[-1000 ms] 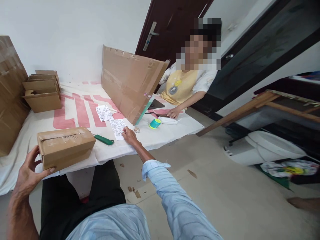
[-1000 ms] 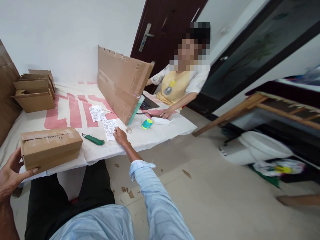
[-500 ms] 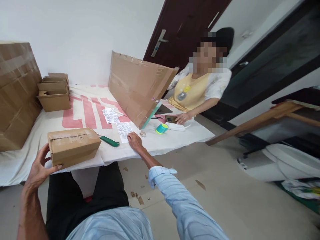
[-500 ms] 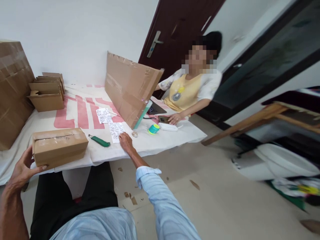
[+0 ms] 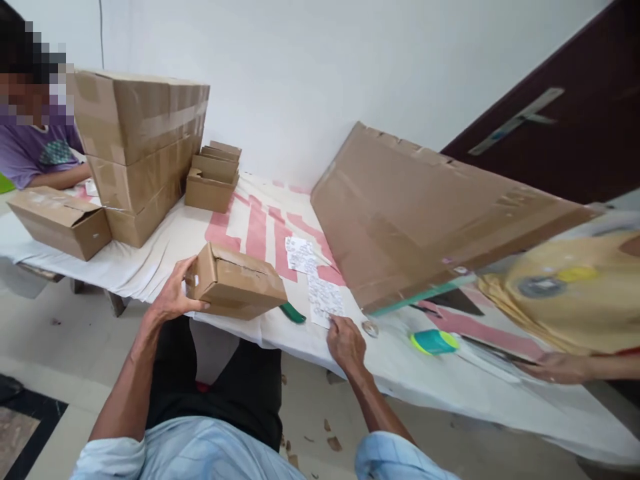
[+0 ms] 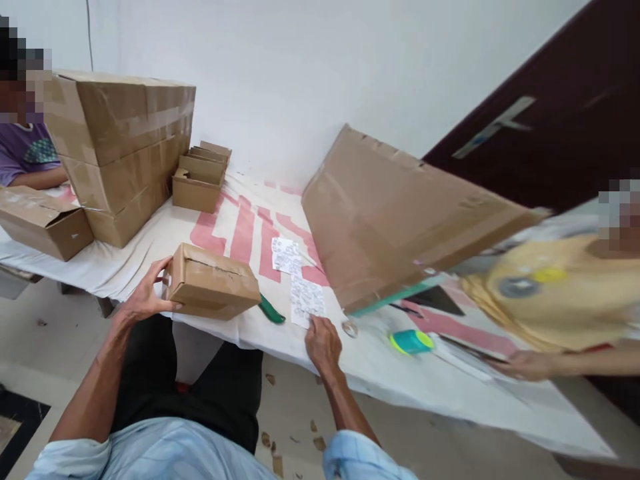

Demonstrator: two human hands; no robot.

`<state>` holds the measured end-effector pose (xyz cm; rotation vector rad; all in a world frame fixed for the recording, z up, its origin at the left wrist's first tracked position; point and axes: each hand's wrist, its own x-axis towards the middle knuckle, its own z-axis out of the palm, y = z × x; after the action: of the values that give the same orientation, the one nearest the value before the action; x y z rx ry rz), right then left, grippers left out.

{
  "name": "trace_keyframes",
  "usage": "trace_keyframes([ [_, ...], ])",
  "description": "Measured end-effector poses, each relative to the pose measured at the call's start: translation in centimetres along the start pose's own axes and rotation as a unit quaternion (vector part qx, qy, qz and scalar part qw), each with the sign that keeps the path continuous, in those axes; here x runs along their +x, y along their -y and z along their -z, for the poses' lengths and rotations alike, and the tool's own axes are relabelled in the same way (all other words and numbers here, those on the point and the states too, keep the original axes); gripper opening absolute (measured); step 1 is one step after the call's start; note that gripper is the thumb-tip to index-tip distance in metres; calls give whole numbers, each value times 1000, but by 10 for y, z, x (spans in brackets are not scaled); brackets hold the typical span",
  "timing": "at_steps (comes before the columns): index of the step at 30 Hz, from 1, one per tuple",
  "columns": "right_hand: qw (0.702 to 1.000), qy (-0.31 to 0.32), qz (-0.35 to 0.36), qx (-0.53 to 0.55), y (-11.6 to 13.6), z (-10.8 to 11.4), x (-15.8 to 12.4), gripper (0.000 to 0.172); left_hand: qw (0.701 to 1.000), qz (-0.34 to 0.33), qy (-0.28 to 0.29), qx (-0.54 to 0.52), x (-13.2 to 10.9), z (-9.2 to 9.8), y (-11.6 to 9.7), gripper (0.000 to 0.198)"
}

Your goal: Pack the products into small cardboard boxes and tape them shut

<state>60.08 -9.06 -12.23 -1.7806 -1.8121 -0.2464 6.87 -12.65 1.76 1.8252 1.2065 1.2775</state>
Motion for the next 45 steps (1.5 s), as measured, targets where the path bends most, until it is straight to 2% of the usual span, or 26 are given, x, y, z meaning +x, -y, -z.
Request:
trace_keyframes([
  [7, 999, -30, -7, 9, -5, -6, -8, 38, 997, -70, -25, 15, -3, -12, -3, 104],
  [14, 998, -42, -31, 24, -7, -9, -10, 39, 994, -85, -74, -13, -1, -25, 6, 88],
  [19, 998, -45, -38, 24, -7, -9, -10, 38, 989, -95, -101, -44, 0, -32, 13, 84],
  [30, 998, -49, -35, 29, -3, -7, -9, 37, 990, -53, -113, -72, 1, -35, 12, 77],
  [40, 997, -65, -29, 35, 0, -6, -8, 36, 987, -3, -120, -104, -11, -20, 28, 66],
  [45, 996, -77, -22, 36, 1, -3, -7, 34, 991, 42, -94, -87, -17, -17, 33, 58],
])
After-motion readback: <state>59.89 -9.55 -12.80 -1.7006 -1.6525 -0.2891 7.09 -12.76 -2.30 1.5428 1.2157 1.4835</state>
